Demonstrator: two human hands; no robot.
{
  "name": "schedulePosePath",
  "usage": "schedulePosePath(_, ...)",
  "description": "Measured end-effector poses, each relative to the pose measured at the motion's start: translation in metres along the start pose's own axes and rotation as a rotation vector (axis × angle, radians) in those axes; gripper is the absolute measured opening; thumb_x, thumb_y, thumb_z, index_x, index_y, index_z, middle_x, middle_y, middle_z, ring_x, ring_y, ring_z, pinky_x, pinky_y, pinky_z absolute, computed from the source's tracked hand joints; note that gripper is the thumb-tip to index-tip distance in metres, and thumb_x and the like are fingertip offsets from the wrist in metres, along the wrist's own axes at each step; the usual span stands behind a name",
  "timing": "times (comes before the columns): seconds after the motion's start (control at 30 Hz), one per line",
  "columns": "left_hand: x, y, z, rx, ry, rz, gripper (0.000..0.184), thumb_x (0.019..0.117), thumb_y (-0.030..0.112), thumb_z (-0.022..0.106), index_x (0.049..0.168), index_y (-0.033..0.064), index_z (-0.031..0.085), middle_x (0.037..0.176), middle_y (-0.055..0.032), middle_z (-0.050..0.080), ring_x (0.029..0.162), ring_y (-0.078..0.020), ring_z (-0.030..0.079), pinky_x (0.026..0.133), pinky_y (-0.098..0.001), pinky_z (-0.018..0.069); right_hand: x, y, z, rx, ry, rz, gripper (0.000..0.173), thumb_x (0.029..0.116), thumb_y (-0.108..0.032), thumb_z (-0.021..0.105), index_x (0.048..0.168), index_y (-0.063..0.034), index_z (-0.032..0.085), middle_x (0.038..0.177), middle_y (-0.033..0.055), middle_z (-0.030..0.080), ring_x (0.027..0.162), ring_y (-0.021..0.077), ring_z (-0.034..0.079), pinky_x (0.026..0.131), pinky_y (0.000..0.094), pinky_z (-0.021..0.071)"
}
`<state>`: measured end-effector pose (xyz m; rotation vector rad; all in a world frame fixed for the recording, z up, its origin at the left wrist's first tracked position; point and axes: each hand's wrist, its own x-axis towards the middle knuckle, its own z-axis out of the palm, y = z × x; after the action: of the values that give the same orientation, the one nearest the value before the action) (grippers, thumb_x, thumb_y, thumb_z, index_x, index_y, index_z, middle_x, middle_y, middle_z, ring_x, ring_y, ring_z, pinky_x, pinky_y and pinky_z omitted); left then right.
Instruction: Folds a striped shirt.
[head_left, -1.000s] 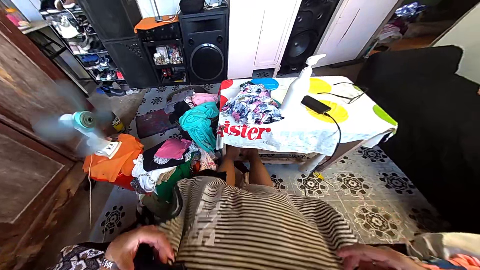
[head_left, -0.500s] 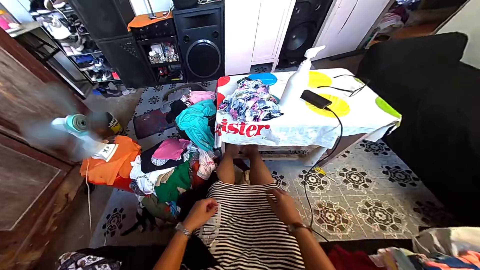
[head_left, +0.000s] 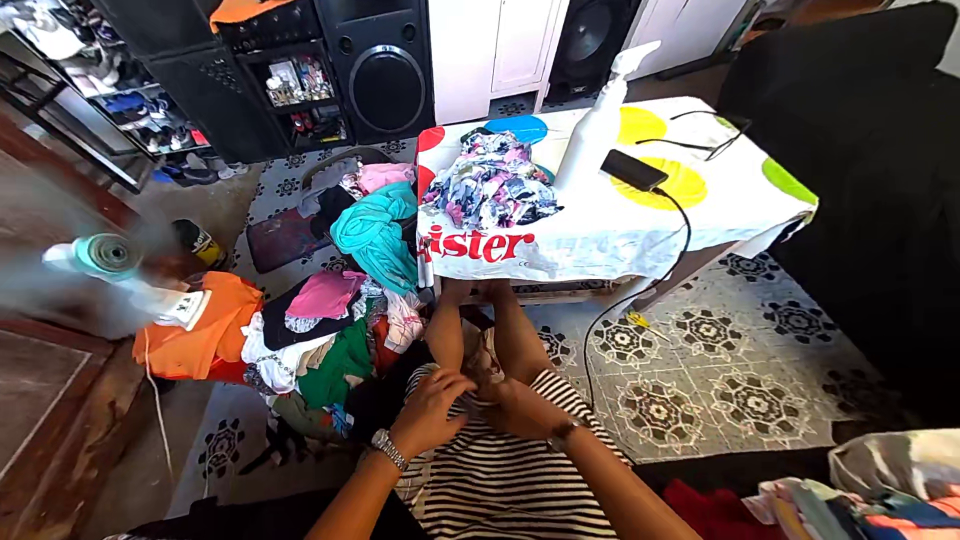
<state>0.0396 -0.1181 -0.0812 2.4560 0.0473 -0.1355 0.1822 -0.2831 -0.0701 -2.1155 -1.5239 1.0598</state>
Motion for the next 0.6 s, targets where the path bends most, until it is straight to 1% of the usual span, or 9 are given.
schedulePosePath(0.07,-0.013,0.008,-0.017,-0.072,-0.031,0.178,0.032,0.0924,0.026,0.073,0.096,-0.0048,0.072,0.095,-0.0191,0.072,0.101,-0.0326,0.069,0.113,-0.0518,0.037,-0.032,-0.019,-0.014,0.177,0.053,-0.289,0.021,0.0975,-0.012,0.064,0.095,0.008,0.068,0.08,0.0207,0.066,0.074,0.0304,0.063,0.07,0.0485,0.0503)
schedulePosePath(0.13,-0.032,0.018,-0.041,-0.31,-0.087,0.472,0.04,0.0929,0.028,0.069,0.069,-0.0036,0.061,0.067,-0.0127,0.062,0.071,-0.0217,0.064,0.081,-0.0399,0.0514,-0.061,-0.024,-0.031,0.333,0.031,-0.452,0.016,0.0902,-0.014,0.07,0.086,0.0022,0.068,0.068,0.006,0.061,0.061,0.009,0.054,0.057,0.0296,0.0451)
schedulePosePath(0.17,-0.041,0.024,-0.054,-0.483,-0.194,0.592,0.045,0.0954,0.032,0.064,0.066,-0.0013,0.058,0.064,-0.0085,0.059,0.066,-0.0146,0.059,0.069,-0.033,0.0497,-0.074,-0.023,-0.043,0.384,-0.039,-0.474,0.016,0.0869,-0.015,0.074,0.083,-0.0005,0.068,0.066,0.0007,0.061,0.06,0.0026,0.053,0.055,0.0239,0.0438)
schedulePosePath(0.23,-0.061,0.033,-0.082,-0.652,-0.533,0.705,0.051,0.0986,0.043,0.058,0.069,0.002,0.06,0.069,-0.0051,0.062,0.077,-0.0114,0.063,0.082,-0.0354,0.0516,-0.097,-0.017,-0.065,0.38,-0.137,-0.457,0.016,0.082,-0.016,0.079,0.078,-0.0045,0.068,0.065,-0.0044,0.061,0.059,-0.0031,0.053,0.053,0.018,0.0419)
schedulePosePath(0.3,-0.073,0.03,-0.102,-0.526,-0.745,0.619,0.045,0.0953,0.038,0.064,0.077,-0.0023,0.07,0.074,-0.0091,0.068,0.082,-0.0157,0.067,0.089,-0.0402,0.0512,-0.119,-0.011,-0.091,0.263,-0.063,-0.309,0.013,0.0807,-0.012,0.08,0.08,-0.0024,0.072,0.07,0.0006,0.067,0.064,0.0036,0.059,0.059,0.0262,0.0479)
schedulePosePath(0.33,-0.077,0.026,-0.11,-0.377,-0.754,0.484,0.037,0.0916,0.029,0.069,0.077,-0.0041,0.07,0.07,-0.0114,0.067,0.074,-0.0191,0.066,0.08,-0.0423,0.0519,-0.129,-0.007,-0.103,0.181,0.053,-0.235,0.011,0.0803,-0.011,0.079,0.081,-0.0018,0.073,0.071,0.0024,0.067,0.065,0.0072,0.06,0.061,0.0309,0.0485)
schedulePosePath(0.4,-0.076,0.011,-0.127,0.041,-0.596,0.121,0.033,0.0908,0.024,0.076,0.079,-0.0069,0.07,0.072,-0.0214,0.067,0.072,-0.0369,0.067,0.072,-0.0604,0.0512,-0.145,-0.002,-0.126,0.016,0.344,-0.105,0.006,0.0826,-0.007,0.075,0.087,-0.0018,0.075,0.074,0.0063,0.068,0.068,0.0158,0.062,0.065,0.0426,0.0501)
schedulePosePath(0.47,-0.067,-0.008,-0.157,0.352,-0.268,-0.151,0.031,0.0947,0.025,0.072,0.093,-0.0058,0.073,0.088,-0.0276,0.07,0.09,-0.049,0.067,0.089,-0.0727,0.0436,-0.155,-0.004,-0.145,-0.155,0.642,-0.022,0.009,0.0819,0.001,0.075,0.089,-0.0043,0.078,0.075,0.0104,0.07,0.07,0.0266,0.066,0.066,0.0544,0.0511)
schedulePosePath(0.6,-0.068,-0.022,-0.236,0.617,0.618,-0.238,0.018,0.0927,0.006,0.069,0.108,0.0062,0.078,0.097,-0.0267,0.074,0.097,-0.0532,0.068,0.094,-0.075,0.0422,-0.167,-0.023,-0.169,-0.431,1.066,0.071,0.02,0.0827,0.008,0.073,0.099,-0.0025,0.076,0.092,0.022,0.073,0.08,0.0488,0.069,0.066,0.0725,0.0479)
